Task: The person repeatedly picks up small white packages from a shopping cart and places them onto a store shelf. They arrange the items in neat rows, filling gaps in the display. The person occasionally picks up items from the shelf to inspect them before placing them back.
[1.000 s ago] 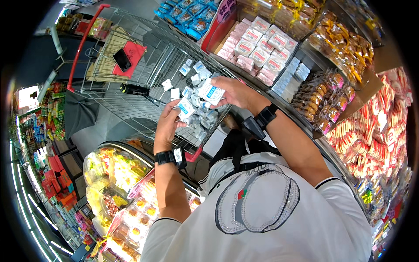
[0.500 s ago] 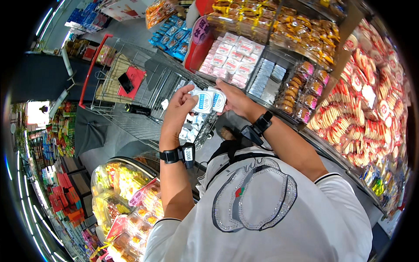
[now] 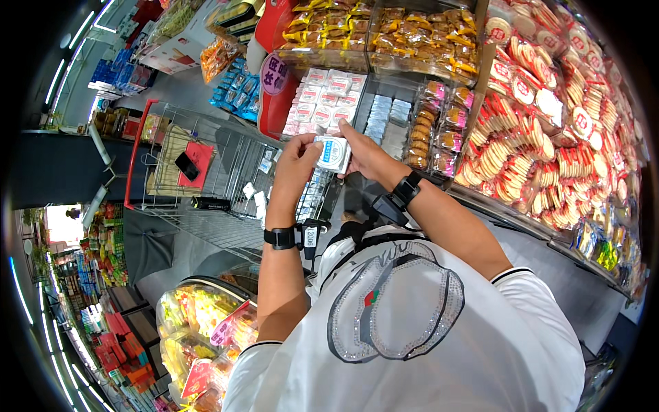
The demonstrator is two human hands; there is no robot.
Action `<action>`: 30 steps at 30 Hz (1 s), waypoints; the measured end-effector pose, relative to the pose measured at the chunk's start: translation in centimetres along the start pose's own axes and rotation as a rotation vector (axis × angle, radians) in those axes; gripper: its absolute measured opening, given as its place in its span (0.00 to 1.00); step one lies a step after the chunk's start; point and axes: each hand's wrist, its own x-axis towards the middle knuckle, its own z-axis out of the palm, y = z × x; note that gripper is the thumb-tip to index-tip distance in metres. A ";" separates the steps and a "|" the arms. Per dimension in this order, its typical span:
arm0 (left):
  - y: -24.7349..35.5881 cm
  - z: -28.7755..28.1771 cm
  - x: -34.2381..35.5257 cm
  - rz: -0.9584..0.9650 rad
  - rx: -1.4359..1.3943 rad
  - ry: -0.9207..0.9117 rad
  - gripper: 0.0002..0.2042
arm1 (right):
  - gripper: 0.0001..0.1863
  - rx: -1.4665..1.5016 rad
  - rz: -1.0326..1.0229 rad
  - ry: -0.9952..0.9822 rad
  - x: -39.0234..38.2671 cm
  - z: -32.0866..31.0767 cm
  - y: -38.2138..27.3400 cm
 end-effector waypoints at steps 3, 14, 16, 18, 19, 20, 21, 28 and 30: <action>-1.0 1.4 0.3 0.187 0.220 0.060 0.21 | 0.36 0.005 0.035 0.004 -0.5 -0.8 -0.5; 0.7 3.6 3.3 -0.102 0.220 -0.346 0.37 | 0.36 0.094 -0.045 0.083 -0.6 -4.5 0.3; 1.6 4.8 4.6 -0.105 0.302 -0.443 0.39 | 0.37 0.174 -0.061 0.179 -0.2 -5.6 0.7; 1.1 5.3 6.4 -0.104 0.339 -0.462 0.38 | 0.38 0.231 -0.069 0.218 0.0 -6.1 0.7; 0.8 5.7 7.3 -0.098 0.356 -0.495 0.37 | 0.39 0.329 -0.084 0.246 0.6 -6.5 1.0; 0.6 6.3 8.4 -0.090 0.370 -0.536 0.36 | 0.39 0.382 -0.105 0.262 1.0 -7.3 1.3; -0.1 6.9 9.6 -0.064 0.405 -0.557 0.36 | 0.39 0.434 -0.128 0.278 1.4 -8.1 1.6; -2.1 11.2 17.2 0.224 0.657 -0.635 0.46 | 0.38 0.597 -0.289 0.354 3.3 -10.6 2.8; -2.3 12.7 18.8 0.370 0.783 -0.635 0.44 | 0.38 0.596 -0.204 0.510 4.0 -11.3 3.3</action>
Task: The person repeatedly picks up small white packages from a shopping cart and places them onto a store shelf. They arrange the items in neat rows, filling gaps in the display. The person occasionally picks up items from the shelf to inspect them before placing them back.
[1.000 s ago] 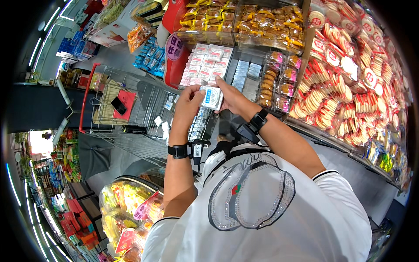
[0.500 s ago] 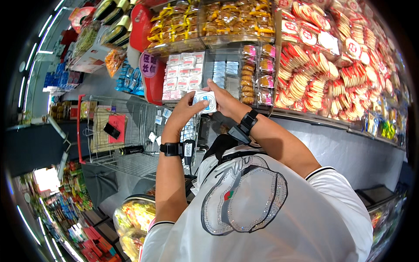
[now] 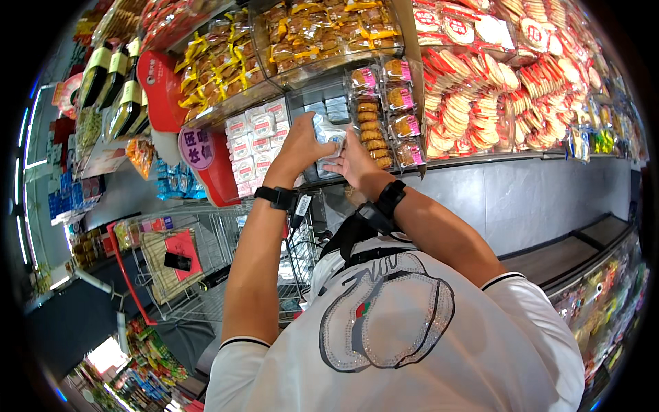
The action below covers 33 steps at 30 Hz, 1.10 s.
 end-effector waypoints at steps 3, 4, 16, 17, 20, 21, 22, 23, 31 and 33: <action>-1.3 1.4 2.9 0.146 0.177 0.025 0.43 | 0.40 0.011 -0.003 0.036 0.3 -1.4 1.1; -2.4 2.3 3.3 0.136 0.202 0.004 0.43 | 0.40 0.019 -0.015 0.026 0.3 -1.7 1.6; -4.1 6.1 6.9 0.088 0.473 -0.263 0.37 | 0.37 -0.028 0.008 0.323 3.7 -1.7 3.9; -3.9 6.2 7.0 0.100 0.493 -0.272 0.36 | 0.37 -0.036 0.005 0.332 3.7 -1.5 3.8; -3.6 6.7 7.5 0.128 0.545 -0.291 0.33 | 0.38 -0.010 -0.011 0.382 3.8 -1.2 3.5; -3.7 6.9 7.6 0.132 0.559 -0.293 0.32 | 0.37 -0.004 -0.010 0.394 3.9 -1.2 3.4; -3.8 7.1 7.8 0.136 0.573 -0.296 0.31 | 0.36 0.003 -0.009 0.405 4.1 -1.1 3.3; -4.0 7.3 8.0 0.138 0.568 -0.304 0.31 | 0.35 0.010 -0.009 0.415 4.5 -1.4 3.5; -5.4 9.0 8.5 0.143 0.542 -0.339 0.30 | 0.27 0.092 -0.031 0.413 7.3 -3.0 4.7; -5.6 9.4 8.7 0.162 0.521 -0.315 0.29 | 0.27 0.116 -0.048 0.410 7.7 -3.1 4.9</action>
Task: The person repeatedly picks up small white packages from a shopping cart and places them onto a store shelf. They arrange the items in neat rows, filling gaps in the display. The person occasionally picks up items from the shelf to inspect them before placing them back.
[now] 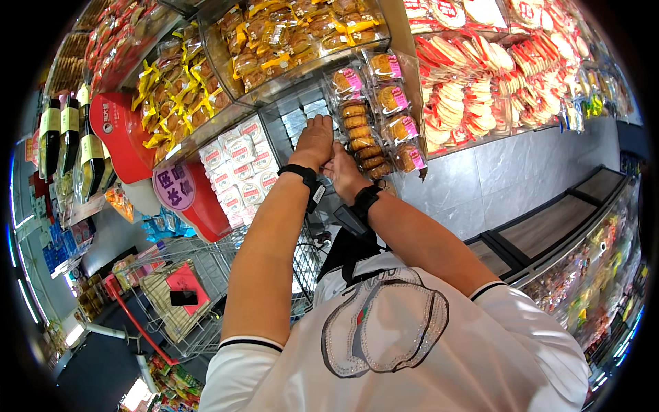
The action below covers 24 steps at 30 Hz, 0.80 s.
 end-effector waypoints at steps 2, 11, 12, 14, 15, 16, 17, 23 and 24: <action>-0.1 0.3 0.2 0.006 -0.013 0.008 0.27 | 0.30 0.028 -0.023 -0.032 0.0 0.2 -0.1; 0.0 0.6 0.5 -0.089 0.090 -0.025 0.29 | 0.27 0.077 0.017 -0.020 3.3 -1.0 1.7; 0.0 0.2 0.3 -0.098 0.070 -0.040 0.30 | 0.28 0.081 0.038 -0.023 3.6 -1.1 1.8; -0.5 -0.4 -0.3 -0.114 0.039 -0.080 0.30 | 0.29 0.164 0.090 0.024 3.7 -0.8 1.9; -0.8 -0.5 -0.5 -0.133 0.015 -0.086 0.30 | 0.30 0.137 0.084 0.081 3.4 -0.4 1.8; -1.1 -0.7 -0.7 -0.152 -0.009 -0.092 0.29 | 0.31 0.110 0.077 0.138 3.1 -0.1 1.8; -1.4 -0.9 -0.8 -0.170 -0.032 -0.094 0.28 | 0.32 0.082 0.068 0.193 2.9 0.0 1.9; -2.3 -1.1 -0.6 -0.245 -0.136 -0.154 0.22 | 0.32 -0.025 0.017 0.239 2.6 0.2 2.0; -2.2 -1.1 -0.5 -0.240 -0.140 -0.194 0.21 | 0.31 -0.034 0.019 0.239 2.5 0.2 1.9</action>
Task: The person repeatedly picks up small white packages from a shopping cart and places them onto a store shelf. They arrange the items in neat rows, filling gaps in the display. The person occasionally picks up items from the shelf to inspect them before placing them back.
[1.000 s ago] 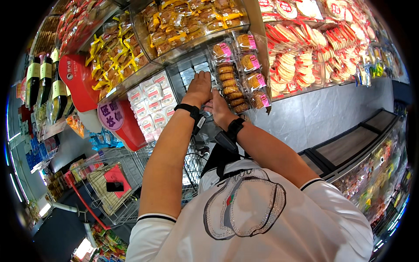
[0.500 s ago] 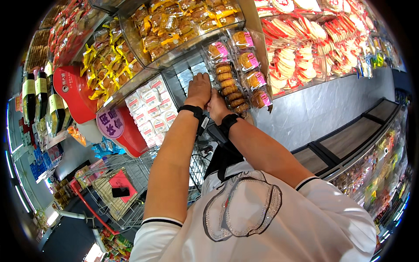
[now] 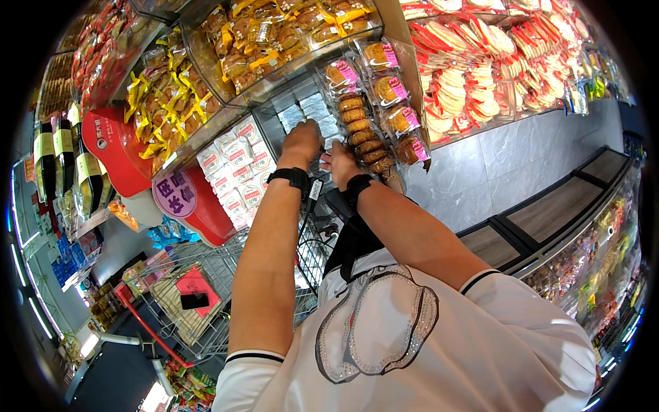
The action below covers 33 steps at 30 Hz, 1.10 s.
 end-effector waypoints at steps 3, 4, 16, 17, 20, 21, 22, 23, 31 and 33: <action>0.7 0.5 -0.3 0.023 -0.063 0.014 0.20 | 0.28 0.003 0.002 -0.025 -0.2 -0.2 -0.2; 0.8 0.7 -0.4 0.028 -0.060 0.021 0.20 | 0.26 0.022 0.001 -0.051 -0.3 -0.2 -0.2; 2.4 -0.3 -0.4 0.080 -0.005 -0.109 0.27 | 0.14 0.035 0.119 -0.077 0.6 -0.2 -0.7; 2.2 0.0 -0.2 0.087 0.025 -0.101 0.27 | 0.14 0.044 0.129 -0.106 0.8 -0.2 -0.6; 2.0 0.5 0.3 0.104 0.135 -0.108 0.28 | 0.13 0.019 0.114 -0.124 1.4 -0.4 -0.3; 2.6 0.0 0.3 0.113 0.190 -0.130 0.27 | 0.13 0.026 0.099 -0.128 2.5 -1.0 0.3; 3.1 -0.4 0.3 0.122 0.245 -0.151 0.27 | 0.13 0.034 0.083 -0.133 3.7 -1.5 0.8; 2.9 -0.2 0.4 0.131 0.263 -0.142 0.26 | 0.13 0.034 0.072 -0.145 3.8 -1.6 1.0; 3.1 0.6 0.3 0.195 0.405 -0.071 0.23 | 0.13 0.037 0.110 -0.110 3.8 -1.5 0.9; 3.7 0.5 0.6 0.172 0.412 -0.099 0.22 | 0.14 0.039 0.117 -0.091 3.4 -1.5 0.5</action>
